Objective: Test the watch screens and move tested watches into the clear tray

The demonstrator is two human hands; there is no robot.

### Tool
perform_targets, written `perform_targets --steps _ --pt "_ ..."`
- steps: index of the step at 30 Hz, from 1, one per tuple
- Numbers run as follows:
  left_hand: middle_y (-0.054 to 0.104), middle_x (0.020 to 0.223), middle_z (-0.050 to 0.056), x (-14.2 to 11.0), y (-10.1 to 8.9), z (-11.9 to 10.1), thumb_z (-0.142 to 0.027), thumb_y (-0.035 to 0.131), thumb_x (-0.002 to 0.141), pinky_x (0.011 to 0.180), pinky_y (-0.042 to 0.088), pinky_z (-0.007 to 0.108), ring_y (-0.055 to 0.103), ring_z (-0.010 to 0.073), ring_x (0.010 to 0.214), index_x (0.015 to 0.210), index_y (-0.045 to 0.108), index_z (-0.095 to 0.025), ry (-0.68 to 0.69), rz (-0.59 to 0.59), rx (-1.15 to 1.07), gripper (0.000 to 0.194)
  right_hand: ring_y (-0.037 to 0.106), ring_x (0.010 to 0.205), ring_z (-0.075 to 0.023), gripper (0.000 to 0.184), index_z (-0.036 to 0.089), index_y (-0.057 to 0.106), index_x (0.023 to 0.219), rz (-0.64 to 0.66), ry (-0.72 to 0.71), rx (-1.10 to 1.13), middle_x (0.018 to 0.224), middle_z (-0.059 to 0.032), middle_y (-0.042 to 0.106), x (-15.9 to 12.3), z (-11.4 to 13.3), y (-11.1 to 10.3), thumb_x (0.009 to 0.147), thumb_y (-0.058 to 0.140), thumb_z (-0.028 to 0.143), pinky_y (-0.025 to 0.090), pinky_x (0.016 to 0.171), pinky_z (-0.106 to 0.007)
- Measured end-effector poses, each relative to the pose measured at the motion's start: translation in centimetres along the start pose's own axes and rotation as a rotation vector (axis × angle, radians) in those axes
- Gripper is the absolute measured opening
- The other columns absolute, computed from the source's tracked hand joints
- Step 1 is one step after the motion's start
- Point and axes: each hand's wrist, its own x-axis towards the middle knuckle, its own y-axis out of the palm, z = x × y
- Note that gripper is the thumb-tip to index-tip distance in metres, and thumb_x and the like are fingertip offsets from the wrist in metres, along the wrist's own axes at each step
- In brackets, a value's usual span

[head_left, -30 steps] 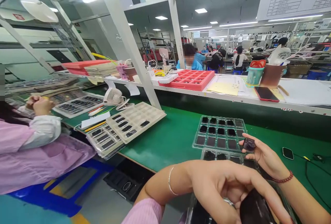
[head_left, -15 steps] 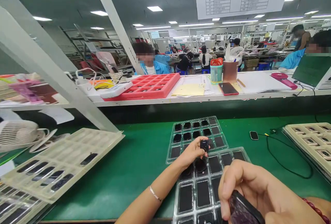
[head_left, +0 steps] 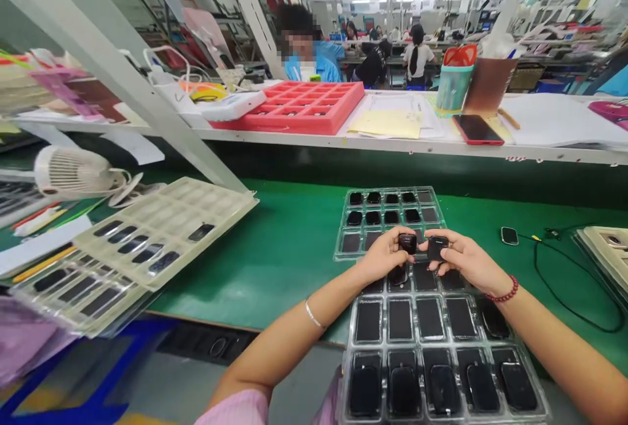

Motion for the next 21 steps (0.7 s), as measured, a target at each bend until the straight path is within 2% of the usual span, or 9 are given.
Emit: perform_targets --steps 3,7,11,14,16,18,20,21 --pt "0.065 0.102 0.006 0.0 0.1 0.2 -0.005 0.055 0.066 0.065 0.047 0.024 0.069 0.0159 0.079 0.115 0.052 -0.017 -0.008 0.015 -0.013 0.050 0.072 0.077 -0.0162 0.043 0.020 0.059 0.124 -0.023 0.001 -0.099 0.116 -0.0113 0.069 0.4 -1.5 -1.1 0.082 0.067 0.025 0.059 0.065 -0.029" --pt "0.064 0.103 0.007 -0.2 0.1 0.1 -0.011 0.058 0.073 0.064 0.048 0.024 0.069 0.0166 0.079 0.116 0.052 -0.016 0.013 0.016 0.018 0.044 0.072 0.085 -0.0189 0.042 0.020 0.058 0.126 -0.003 -0.028 -0.159 0.120 -0.0109 0.067 0.0 -1.8 -1.3 0.085 0.064 0.026 0.059 0.069 -0.032" --pt "0.064 0.092 0.006 -0.3 0.2 0.2 -0.028 0.057 0.085 0.056 0.045 0.022 0.068 0.0141 0.068 0.110 0.057 -0.014 0.022 0.012 0.065 0.029 0.069 0.070 -0.0159 0.031 0.016 0.063 0.115 -0.049 -0.032 -0.221 0.104 -0.0113 0.073 0.4 -2.1 -1.4 0.091 0.058 0.035 0.056 0.061 -0.030" --pt "0.065 0.086 0.005 -0.3 0.2 -0.1 -0.030 0.059 0.085 0.053 0.043 0.021 0.067 0.0140 0.066 0.110 0.058 -0.013 0.001 0.018 0.072 0.030 0.066 0.064 -0.0137 0.032 0.016 0.062 0.114 -0.055 -0.032 -0.223 0.097 -0.0096 0.073 0.5 -1.9 -1.1 0.089 0.063 0.035 0.054 0.058 -0.028" --pt "0.066 0.093 0.007 -0.6 0.0 -1.3 -0.027 0.067 0.080 0.055 0.045 0.021 0.068 0.0148 0.070 0.117 0.055 -0.015 0.000 0.059 -0.004 0.040 0.064 0.064 -0.0124 0.045 0.020 0.057 0.123 -0.009 -0.022 -0.116 0.103 -0.0081 0.071 -0.1 -0.8 -0.8 0.082 0.071 0.032 0.054 0.057 -0.027" --pt "0.067 0.102 0.009 -1.6 -0.2 -3.4 -0.024 0.075 0.074 0.056 0.047 0.020 0.069 0.0149 0.074 0.124 0.051 -0.019 0.011 0.158 -0.136 0.056 0.062 0.060 -0.0103 0.062 0.027 0.051 0.131 0.065 -0.020 0.028 0.108 -0.0061 0.068 -2.0 1.0 -0.5 0.076 0.079 0.029 0.054 0.053 -0.025" --pt "0.067 0.107 0.010 -3.9 -0.7 -6.0 -0.026 0.078 0.073 0.052 0.047 0.018 0.069 0.0136 0.069 0.127 0.048 -0.022 0.012 0.286 -0.245 0.062 0.061 0.055 -0.0088 0.063 0.031 0.053 0.130 0.116 -0.025 0.111 0.106 -0.0045 0.067 -5.1 3.0 -0.4 0.074 0.082 0.032 0.052 0.051 -0.024" --pt "0.068 0.106 0.011 -5.7 -1.0 -7.2 -0.030 0.079 0.074 0.049 0.045 0.017 0.069 0.0129 0.065 0.128 0.049 -0.022 0.015 0.334 -0.282 0.062 0.062 0.057 -0.0098 0.063 0.031 0.055 0.129 0.083 0.003 0.134 0.104 -0.0042 0.067 -7.0 4.0 -0.4 0.073 0.083 0.034 0.054 0.053 -0.025"
